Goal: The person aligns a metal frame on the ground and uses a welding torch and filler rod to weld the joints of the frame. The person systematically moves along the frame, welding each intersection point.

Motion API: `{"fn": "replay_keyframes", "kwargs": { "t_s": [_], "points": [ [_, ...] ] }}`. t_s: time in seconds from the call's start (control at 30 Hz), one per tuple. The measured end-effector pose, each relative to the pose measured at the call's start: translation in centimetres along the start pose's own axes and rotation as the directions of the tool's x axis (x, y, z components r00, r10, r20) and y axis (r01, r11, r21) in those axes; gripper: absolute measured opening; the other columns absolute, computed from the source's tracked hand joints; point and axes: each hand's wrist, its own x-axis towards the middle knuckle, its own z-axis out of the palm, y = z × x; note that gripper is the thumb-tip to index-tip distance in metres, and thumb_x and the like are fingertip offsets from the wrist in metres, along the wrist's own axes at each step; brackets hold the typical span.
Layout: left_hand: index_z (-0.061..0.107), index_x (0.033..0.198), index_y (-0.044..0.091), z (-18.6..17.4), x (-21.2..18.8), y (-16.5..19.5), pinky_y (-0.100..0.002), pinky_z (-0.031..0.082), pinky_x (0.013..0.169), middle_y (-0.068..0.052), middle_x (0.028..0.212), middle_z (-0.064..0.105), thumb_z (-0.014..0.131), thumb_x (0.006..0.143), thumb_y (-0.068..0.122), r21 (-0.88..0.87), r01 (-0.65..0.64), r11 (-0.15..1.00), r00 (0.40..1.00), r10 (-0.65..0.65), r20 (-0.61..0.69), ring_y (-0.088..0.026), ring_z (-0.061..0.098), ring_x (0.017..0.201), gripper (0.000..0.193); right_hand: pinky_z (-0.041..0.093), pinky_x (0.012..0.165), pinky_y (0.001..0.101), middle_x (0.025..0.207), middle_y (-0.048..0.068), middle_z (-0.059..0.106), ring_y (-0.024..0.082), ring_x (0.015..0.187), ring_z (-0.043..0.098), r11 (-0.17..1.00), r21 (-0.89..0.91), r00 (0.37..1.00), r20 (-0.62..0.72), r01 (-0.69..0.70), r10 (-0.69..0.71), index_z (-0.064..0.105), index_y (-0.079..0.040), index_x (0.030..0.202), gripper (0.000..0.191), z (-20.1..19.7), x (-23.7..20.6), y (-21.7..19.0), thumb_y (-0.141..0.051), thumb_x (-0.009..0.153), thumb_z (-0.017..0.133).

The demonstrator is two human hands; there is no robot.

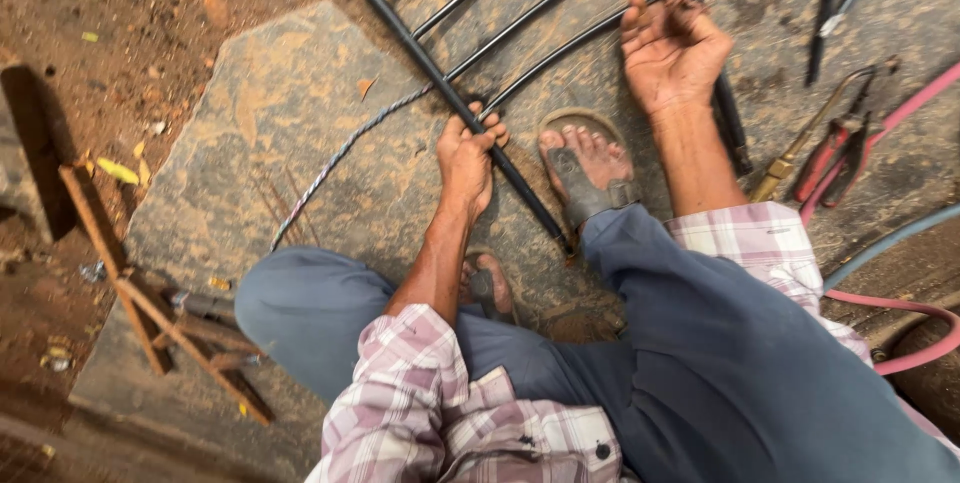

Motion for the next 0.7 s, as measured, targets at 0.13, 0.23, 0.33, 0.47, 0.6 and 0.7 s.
{"fn": "replay_keyframes", "kwargs": {
  "t_s": [0.13,0.23,0.33,0.47,0.6,0.7],
  "points": [
    [0.047,0.134,-0.007,-0.2,-0.2,0.3,-0.034,0.062,0.089,-0.021,0.113,0.063,0.058,0.087,-0.013,0.214,-0.035,0.976,0.998,0.047,-0.048,-0.025,0.068,0.100,0.049,0.064,0.090,0.0399,0.109,0.022,0.074,0.030,0.096,0.074,0.998,0.032,0.996,-0.069,-0.049,0.051,0.066,0.005,0.109,0.014,-0.7,0.9,0.3,-0.005,0.100,0.061],
    [0.049,0.134,-0.008,-0.5,-0.2,0.6,-0.037,0.061,0.093,-0.022,0.114,0.062,0.054,0.091,-0.010,0.091,-0.002,0.996,1.000,0.004,-0.023,-0.026,0.067,0.100,0.043,0.065,0.081,0.0361,0.104,0.023,0.075,0.029,0.089,0.075,0.999,0.039,0.982,-0.188,-0.017,0.024,0.066,0.007,0.108,0.012,-0.7,1.5,0.6,0.001,0.099,0.062],
    [0.051,0.134,-0.008,-1.0,0.0,0.9,-0.040,0.060,0.093,-0.022,0.113,0.063,0.048,0.101,0.001,-0.059,0.071,0.996,0.997,-0.070,0.015,-0.027,0.067,0.099,0.034,0.065,0.075,0.0331,0.101,0.021,0.075,0.028,0.087,0.076,0.999,0.037,0.980,-0.197,-0.020,0.027,0.066,0.009,0.110,0.014,-0.4,1.8,0.8,0.001,0.100,0.061],
    [0.052,0.132,-0.008,-1.2,0.2,1.2,-0.041,0.060,0.091,-0.021,0.109,0.064,0.046,0.105,0.009,-0.082,0.116,0.990,0.993,-0.114,0.033,-0.028,0.067,0.097,0.033,0.066,0.072,0.0331,0.097,0.021,0.075,0.028,0.084,0.076,1.000,0.011,0.974,-0.224,0.015,-0.012,0.065,0.010,0.107,0.014,-0.1,1.7,1.0,0.000,0.098,0.061],
    [0.055,0.129,-0.006,-1.3,0.3,1.9,-0.039,0.061,0.087,-0.017,0.103,0.069,0.051,0.100,0.006,0.045,0.135,0.990,0.989,-0.138,0.057,-0.024,0.071,0.093,0.031,0.067,0.072,0.0339,0.093,0.023,0.074,0.030,0.082,0.077,1.000,-0.005,0.957,-0.288,0.028,-0.028,0.065,0.012,0.105,0.013,0.4,1.8,1.0,0.003,0.096,0.064],
    [0.061,0.118,-0.003,-0.9,0.3,2.0,-0.030,0.059,0.072,-0.010,0.087,0.074,0.066,0.092,0.006,0.448,0.027,0.893,1.000,-0.020,-0.020,-0.016,0.073,0.079,0.029,0.068,0.074,0.0365,0.091,0.024,0.074,0.030,0.079,0.076,0.999,0.026,0.939,-0.342,0.044,-0.033,0.065,0.012,0.102,0.010,0.6,1.9,0.9,0.005,0.094,0.065]
  ]
}}
